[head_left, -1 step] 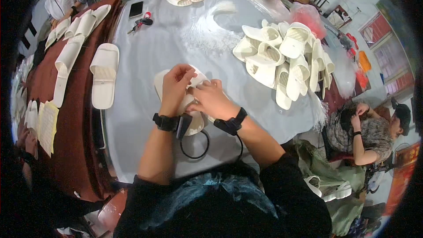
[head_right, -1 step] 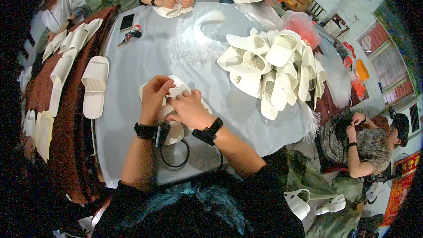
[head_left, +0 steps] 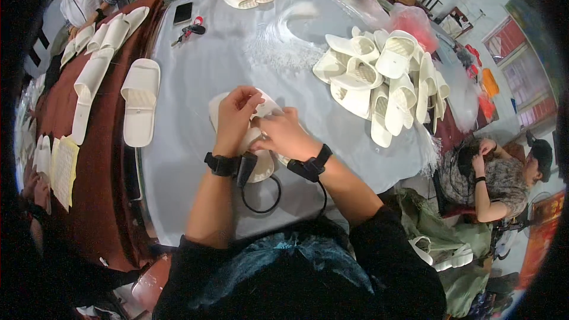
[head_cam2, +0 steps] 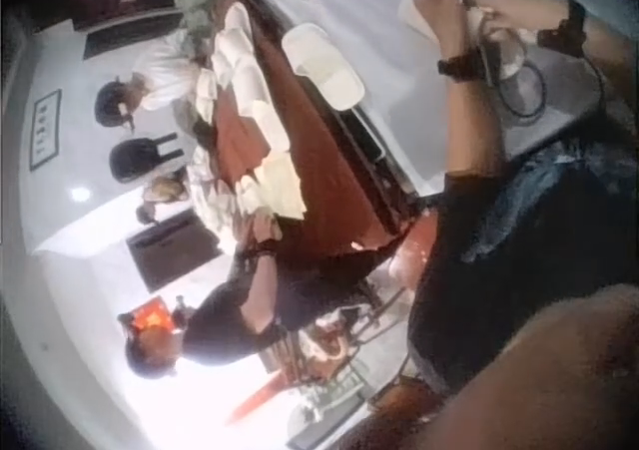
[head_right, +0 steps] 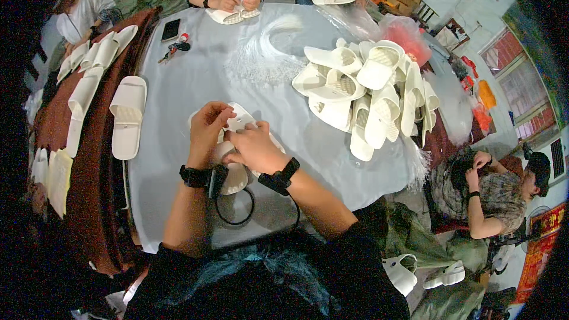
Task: Manually assembling and inspecting indoor slippers at a workstation.
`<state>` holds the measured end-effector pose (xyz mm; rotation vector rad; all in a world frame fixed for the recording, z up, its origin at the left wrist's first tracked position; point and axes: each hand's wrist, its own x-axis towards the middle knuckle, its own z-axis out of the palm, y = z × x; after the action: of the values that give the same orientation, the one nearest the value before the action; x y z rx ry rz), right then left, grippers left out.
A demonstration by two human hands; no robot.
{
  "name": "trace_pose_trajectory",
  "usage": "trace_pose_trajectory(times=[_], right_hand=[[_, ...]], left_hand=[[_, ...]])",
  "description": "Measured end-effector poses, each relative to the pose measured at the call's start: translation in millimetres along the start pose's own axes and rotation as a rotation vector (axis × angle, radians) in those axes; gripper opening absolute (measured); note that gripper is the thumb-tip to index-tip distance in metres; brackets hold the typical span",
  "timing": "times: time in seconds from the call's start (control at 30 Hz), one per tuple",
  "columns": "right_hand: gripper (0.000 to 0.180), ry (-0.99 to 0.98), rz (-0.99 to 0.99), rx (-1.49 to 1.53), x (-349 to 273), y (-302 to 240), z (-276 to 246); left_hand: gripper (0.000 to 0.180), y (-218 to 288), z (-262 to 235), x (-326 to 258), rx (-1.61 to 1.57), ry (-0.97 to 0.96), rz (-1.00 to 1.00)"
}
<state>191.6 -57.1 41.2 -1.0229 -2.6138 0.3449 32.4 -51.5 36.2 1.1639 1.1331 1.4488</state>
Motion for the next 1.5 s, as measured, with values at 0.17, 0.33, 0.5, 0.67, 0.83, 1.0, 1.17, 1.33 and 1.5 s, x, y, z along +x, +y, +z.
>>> trace_pose_trajectory(times=[0.17,0.33,0.5,0.67,0.83,1.0,1.17,1.33,1.5], right_hand=[[0.037,0.104,0.029,0.077,-7.2,11.0,-10.2],[0.032,0.149,0.154,0.113,-22.7,30.2,-83.8],[0.032,0.266,0.33,0.063,-31.0,53.4,-184.2],[0.047,0.539,0.41,-0.449,-47.1,150.1,-275.2],[0.045,0.659,0.585,-0.718,-53.1,251.5,-335.2],[0.064,0.184,0.622,-0.627,-97.8,336.1,-301.6],[0.064,0.063,0.797,-0.633,-94.8,280.8,-222.6],[0.06,0.244,0.664,-0.654,-109.7,262.5,-234.1],[0.065,0.466,0.148,-0.058,-67.5,113.9,-219.5]], left_hand=[[0.018,3.9,-20.9,7.4,0.054,0.035,0.049],[0.019,-20.1,-54.3,18.6,0.079,0.153,-0.054],[0.015,-54.4,-70.1,23.1,0.013,0.159,-0.108],[0.017,-57.1,-66.3,31.5,0.191,0.108,-0.037],[0.014,-45.4,-68.0,24.0,0.251,0.112,-0.061],[0.013,-56.4,-65.7,33.2,0.241,0.065,-0.039],[0.013,-62.4,-82.1,23.7,0.131,0.089,-0.061],[0.013,-53.3,-65.5,34.3,0.221,0.03,-0.009],[0.015,-55.5,-75.6,21.7,0.253,0.139,-0.104]])
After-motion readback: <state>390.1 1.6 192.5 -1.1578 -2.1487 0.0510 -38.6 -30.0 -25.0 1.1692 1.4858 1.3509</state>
